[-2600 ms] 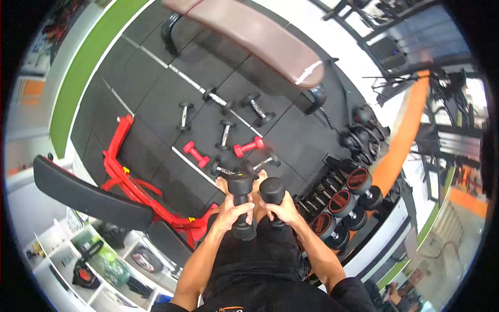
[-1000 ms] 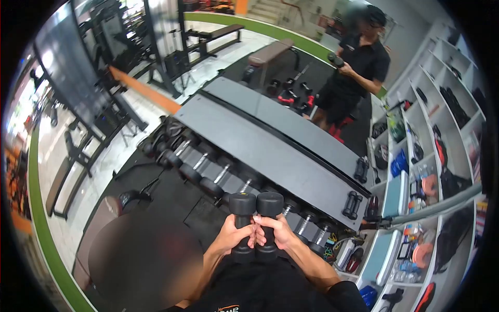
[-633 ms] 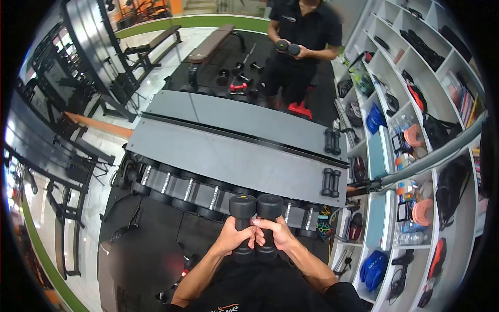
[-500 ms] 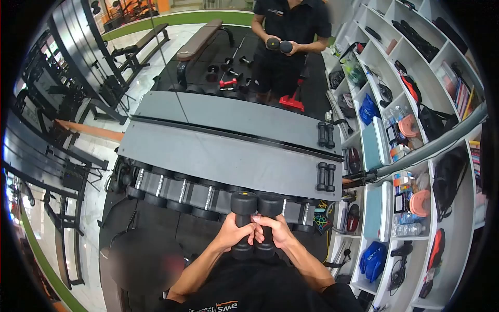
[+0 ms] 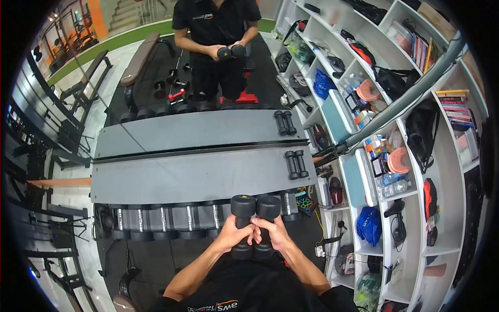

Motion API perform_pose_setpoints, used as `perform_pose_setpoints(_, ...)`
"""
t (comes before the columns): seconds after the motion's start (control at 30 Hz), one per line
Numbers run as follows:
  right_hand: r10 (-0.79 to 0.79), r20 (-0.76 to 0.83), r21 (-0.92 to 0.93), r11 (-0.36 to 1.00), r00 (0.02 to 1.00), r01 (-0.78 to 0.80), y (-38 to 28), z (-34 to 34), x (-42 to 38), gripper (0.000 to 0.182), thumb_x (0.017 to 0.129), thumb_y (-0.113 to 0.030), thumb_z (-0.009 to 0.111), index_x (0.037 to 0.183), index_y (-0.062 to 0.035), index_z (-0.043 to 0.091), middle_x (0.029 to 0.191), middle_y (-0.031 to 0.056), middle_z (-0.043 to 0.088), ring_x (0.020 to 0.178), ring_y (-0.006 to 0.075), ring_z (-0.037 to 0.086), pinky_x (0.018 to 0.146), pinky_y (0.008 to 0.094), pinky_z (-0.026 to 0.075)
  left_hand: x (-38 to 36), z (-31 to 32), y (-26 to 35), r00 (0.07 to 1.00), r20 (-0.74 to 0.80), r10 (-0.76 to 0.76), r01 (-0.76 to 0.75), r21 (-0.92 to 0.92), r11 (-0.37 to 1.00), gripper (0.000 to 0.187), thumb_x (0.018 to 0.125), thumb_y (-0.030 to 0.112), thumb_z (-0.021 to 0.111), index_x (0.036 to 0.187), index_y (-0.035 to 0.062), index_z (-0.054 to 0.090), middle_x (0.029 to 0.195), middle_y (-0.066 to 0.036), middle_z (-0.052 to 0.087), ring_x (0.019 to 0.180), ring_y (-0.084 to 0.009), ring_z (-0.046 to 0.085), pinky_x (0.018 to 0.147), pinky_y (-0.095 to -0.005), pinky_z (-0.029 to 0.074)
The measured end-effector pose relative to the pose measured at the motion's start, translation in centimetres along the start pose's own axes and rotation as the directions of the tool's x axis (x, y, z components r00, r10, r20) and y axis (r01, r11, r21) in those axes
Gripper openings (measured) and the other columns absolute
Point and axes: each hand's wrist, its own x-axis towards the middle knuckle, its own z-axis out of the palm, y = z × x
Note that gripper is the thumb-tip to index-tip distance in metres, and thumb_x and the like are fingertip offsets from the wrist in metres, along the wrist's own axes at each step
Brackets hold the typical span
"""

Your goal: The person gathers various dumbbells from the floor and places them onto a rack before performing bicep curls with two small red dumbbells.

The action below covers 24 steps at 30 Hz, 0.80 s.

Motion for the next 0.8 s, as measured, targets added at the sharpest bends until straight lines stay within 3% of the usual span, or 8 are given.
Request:
perform_pose_setpoints(0.23, -0.008, -0.096, -0.021, 1.0, 0.995, 0.006, -1.2, -4.0, 0.8, 0.017, 0.088, -0.016, 0.067, 0.083, -0.0018, 0.06, 0.058, 0.0048, 0.056, 0.046, 0.0142, 0.055, 0.045, 0.0288, 0.043, 4.5, 1.8, -1.2, 0.998, -0.011, -0.062, 0.062, 0.057, 0.996, 0.007, 0.09, 0.002, 0.054, 0.088, -0.0033, 0.058, 0.075, -0.011, 0.064, 0.06, -0.0183, 0.065, 0.053, -0.029, 0.052)
perform_pose_setpoints(0.47, -0.029, -0.068, -0.174, 0.985, 0.997, 0.017, -2.5, -10.9, 3.7, 0.021, 0.088, -0.019, 0.068, 0.078, -0.0017, 0.061, 0.061, 0.0054, 0.06, 0.049, 0.0141, 0.057, 0.045, 0.0275, 0.043, 10.3, 4.2, -4.4, 0.992, -0.115, -0.049, 0.054, 0.036, 0.998, 0.008, 0.089, 0.005, 0.057, 0.092, -0.0024, 0.055, 0.073, -0.011, 0.062, 0.058, -0.0192, 0.063, 0.052, -0.0303, 0.051)
perform_pose_setpoints(0.8, 0.067, 0.001, -0.043, 0.997, 0.998, -0.067, -2.6, -19.4, 7.1, 0.012, 0.086, -0.011, 0.059, 0.089, 0.0002, 0.056, 0.068, 0.0083, 0.058, 0.052, 0.0183, 0.059, 0.047, 0.0282, 0.044, 17.0, 5.9, -9.2, 0.958, -0.285, -0.024, 0.023, -0.007, 1.0, 0.019, 0.086, 0.004, 0.055, 0.102, -0.0007, 0.047, 0.076, -0.012, 0.059, 0.059, -0.0209, 0.061, 0.056, -0.0325, 0.051)
